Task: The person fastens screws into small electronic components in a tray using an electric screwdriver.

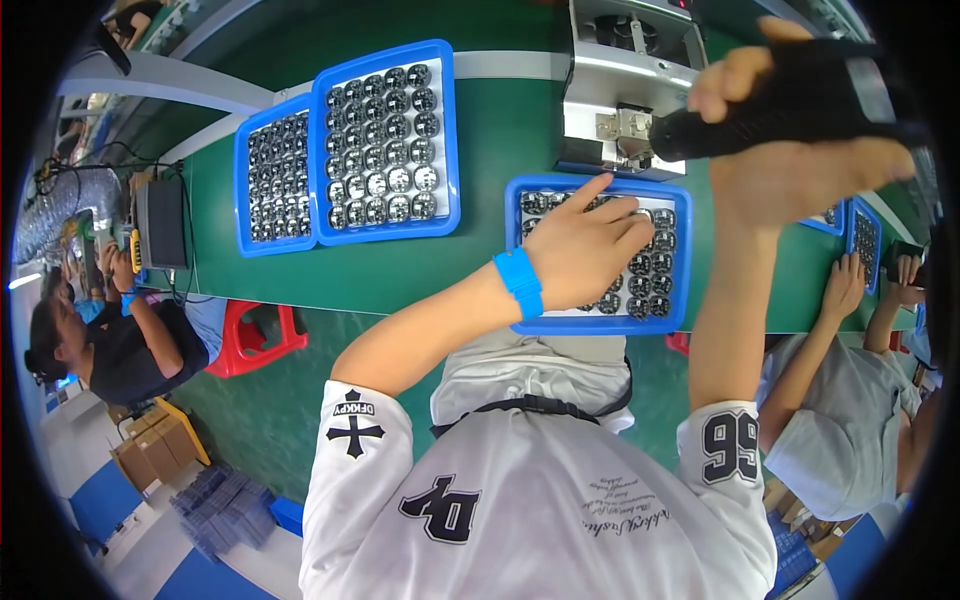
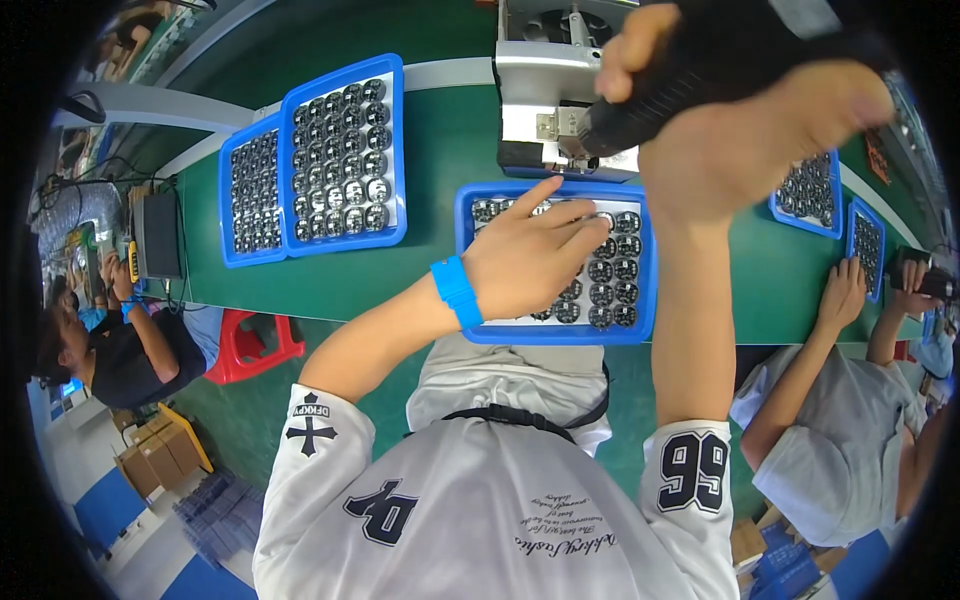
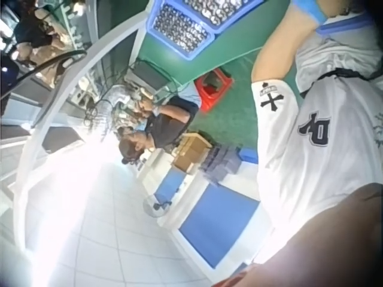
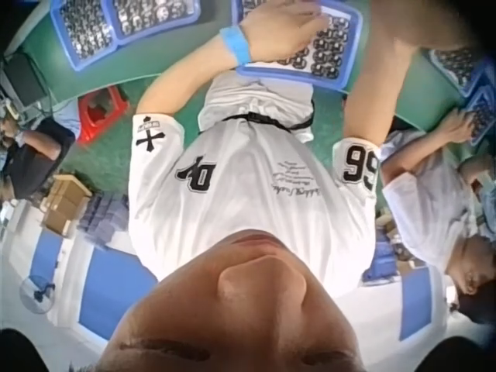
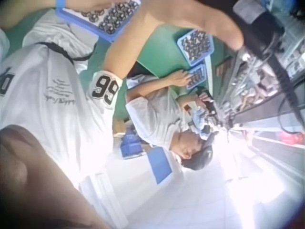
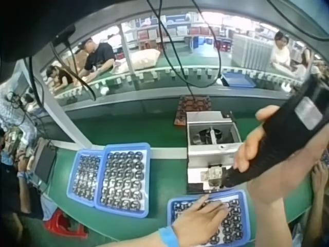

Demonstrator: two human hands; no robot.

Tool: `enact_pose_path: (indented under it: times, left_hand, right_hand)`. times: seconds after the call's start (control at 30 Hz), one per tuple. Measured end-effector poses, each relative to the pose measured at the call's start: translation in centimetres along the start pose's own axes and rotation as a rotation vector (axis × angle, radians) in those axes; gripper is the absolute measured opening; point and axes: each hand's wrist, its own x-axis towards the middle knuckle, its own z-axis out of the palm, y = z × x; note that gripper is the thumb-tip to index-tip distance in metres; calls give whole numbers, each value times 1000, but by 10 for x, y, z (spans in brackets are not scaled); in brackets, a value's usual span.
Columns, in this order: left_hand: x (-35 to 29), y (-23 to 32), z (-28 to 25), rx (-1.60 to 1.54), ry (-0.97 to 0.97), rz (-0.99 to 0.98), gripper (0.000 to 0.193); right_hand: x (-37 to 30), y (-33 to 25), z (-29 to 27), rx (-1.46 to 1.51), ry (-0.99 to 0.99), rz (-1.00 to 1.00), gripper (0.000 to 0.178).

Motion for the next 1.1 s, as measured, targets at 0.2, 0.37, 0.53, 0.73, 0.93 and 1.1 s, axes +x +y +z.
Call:
enact_pose_path:
  times: [0.2,0.37,0.53,0.73,0.93,1.1]
  left_hand:
    - [13,1,-3,-64,-46,-28,44]
    - [8,-1,1,-81,30,-31,41]
    - [-4,3,-8,-69,127,11,34]
    - [-8,1,-11,-72,115,-16,31]
    - [-4,-2,-2,-15,64,-23,35]
    - [-4,-3,0,-6,39,-31,36]
  right_hand:
    - [20,51,12,784,-171,-165,86]
    - [2,29,33,162,96,-66,77]
    - [-25,5,-26,12,28,133,126]
    - [-85,-24,-41,-232,262,19,132]
    - [-106,-15,-58,-235,262,18,129]
    - [-107,-9,-62,-257,240,-18,128]
